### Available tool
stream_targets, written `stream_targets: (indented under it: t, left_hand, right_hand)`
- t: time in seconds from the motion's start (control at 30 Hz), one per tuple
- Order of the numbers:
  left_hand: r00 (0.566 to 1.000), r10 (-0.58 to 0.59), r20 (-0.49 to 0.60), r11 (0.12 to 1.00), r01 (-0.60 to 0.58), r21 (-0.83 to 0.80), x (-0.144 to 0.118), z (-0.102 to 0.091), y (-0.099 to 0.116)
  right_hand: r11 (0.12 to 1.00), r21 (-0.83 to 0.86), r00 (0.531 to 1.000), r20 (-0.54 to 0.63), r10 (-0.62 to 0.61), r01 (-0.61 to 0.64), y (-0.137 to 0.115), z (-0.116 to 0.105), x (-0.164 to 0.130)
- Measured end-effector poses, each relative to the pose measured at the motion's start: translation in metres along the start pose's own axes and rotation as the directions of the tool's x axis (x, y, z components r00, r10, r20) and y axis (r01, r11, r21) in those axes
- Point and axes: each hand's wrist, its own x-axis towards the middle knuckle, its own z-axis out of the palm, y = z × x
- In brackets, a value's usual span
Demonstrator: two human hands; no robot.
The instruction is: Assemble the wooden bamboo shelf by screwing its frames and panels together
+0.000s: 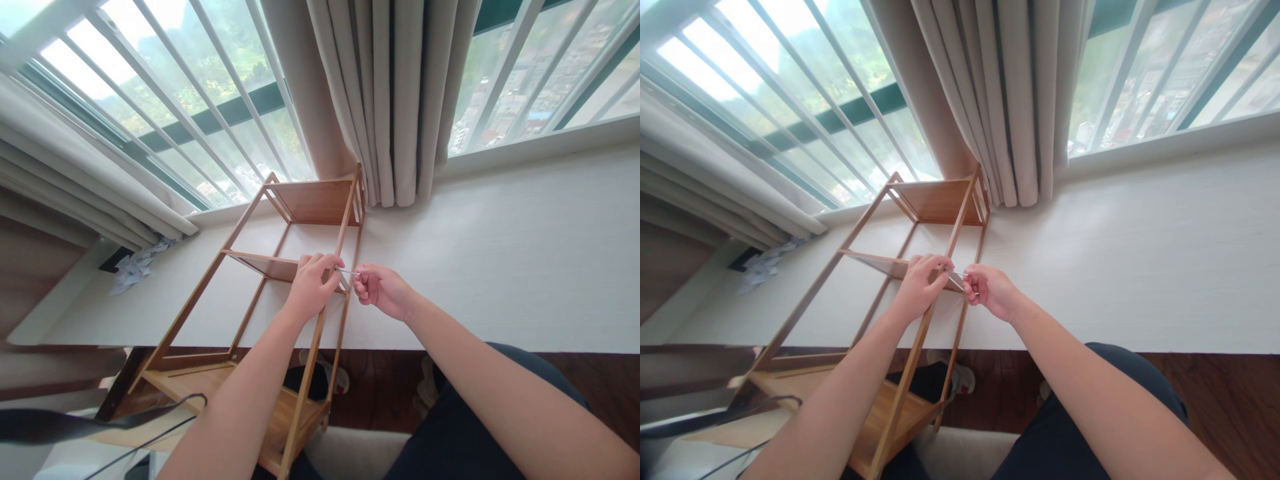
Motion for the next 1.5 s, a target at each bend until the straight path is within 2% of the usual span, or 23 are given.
stream_targets:
  t: [0.1,0.2,0.27,0.33,0.4,0.43,0.57,0.67,0.93,1.03,1.13,1.27,1.4,1.5]
  left_hand:
    - [1.000,0.005,-0.003,1.000,-0.005,0.004,0.000,0.000,0.000]
    - [1.000,-0.008,0.001,1.000,0.008,-0.009,0.000,0.000,0.000]
    - [1.000,-0.016,0.003,1.000,0.016,-0.018,0.000,-0.001,0.000]
    - [1.000,-0.017,0.000,1.000,0.017,-0.023,0.000,-0.001,0.001]
    - [1.000,-0.018,0.000,1.000,0.018,-0.022,0.000,-0.001,0.002]
    - [1.000,-0.019,0.002,1.000,0.019,-0.020,0.000,-0.001,0.002]
    - [1.000,-0.024,0.010,1.000,0.024,-0.011,0.000,-0.001,0.001]
    - [1.000,-0.017,0.011,1.000,0.017,-0.012,0.000,-0.002,0.001]
    - [0.999,-0.030,0.013,0.999,0.031,-0.021,0.000,0.000,0.001]
    - [1.000,-0.023,0.006,1.000,0.023,-0.020,0.000,0.000,0.000]
    - [1.000,-0.011,0.001,1.000,0.011,-0.009,0.000,0.001,-0.001]
    - [1.000,-0.005,0.000,1.000,0.005,0.007,0.000,0.000,0.000]
    - [1.000,-0.008,-0.006,1.000,0.008,-0.004,0.000,0.001,0.000]
    - [1.000,-0.004,-0.008,1.000,0.004,-0.007,0.000,0.001,0.000]
  right_hand:
    - [0.999,-0.033,1.000,0.018,0.005,-0.005,0.003,-0.001,0.001]
    - [0.946,-0.277,0.981,-0.046,-0.187,0.167,0.004,-0.003,0.001]
    - [0.793,-0.535,0.922,-0.061,-0.382,0.293,0.002,-0.006,-0.001]
    - [0.552,-0.752,0.842,0.006,-0.540,0.360,0.000,-0.010,-0.004]
    - [0.331,-0.866,0.782,0.103,-0.615,0.374,-0.004,-0.014,-0.007]
    - [0.250,-0.895,0.763,0.140,-0.631,0.371,-0.005,-0.016,-0.008]
    - [0.037,-0.928,0.716,0.259,-0.648,0.370,-0.009,-0.020,-0.010]
    - [-0.025,-0.926,0.701,0.302,-0.646,0.377,-0.010,-0.020,-0.010]
    - [-0.055,-0.928,0.685,0.311,-0.659,0.369,-0.007,-0.019,-0.010]
    - [-0.053,-0.932,0.700,0.305,-0.646,0.358,-0.006,-0.018,-0.009]
    - [0.006,-0.938,0.727,0.266,-0.633,0.348,-0.004,-0.016,-0.010]
    - [0.181,-0.907,0.766,0.199,-0.612,0.380,-0.001,-0.010,-0.010]
    - [0.504,-0.782,0.831,0.031,-0.556,0.367,0.002,-0.004,-0.009]
    - [0.729,-0.595,0.890,-0.048,-0.454,0.340,0.004,0.000,-0.006]
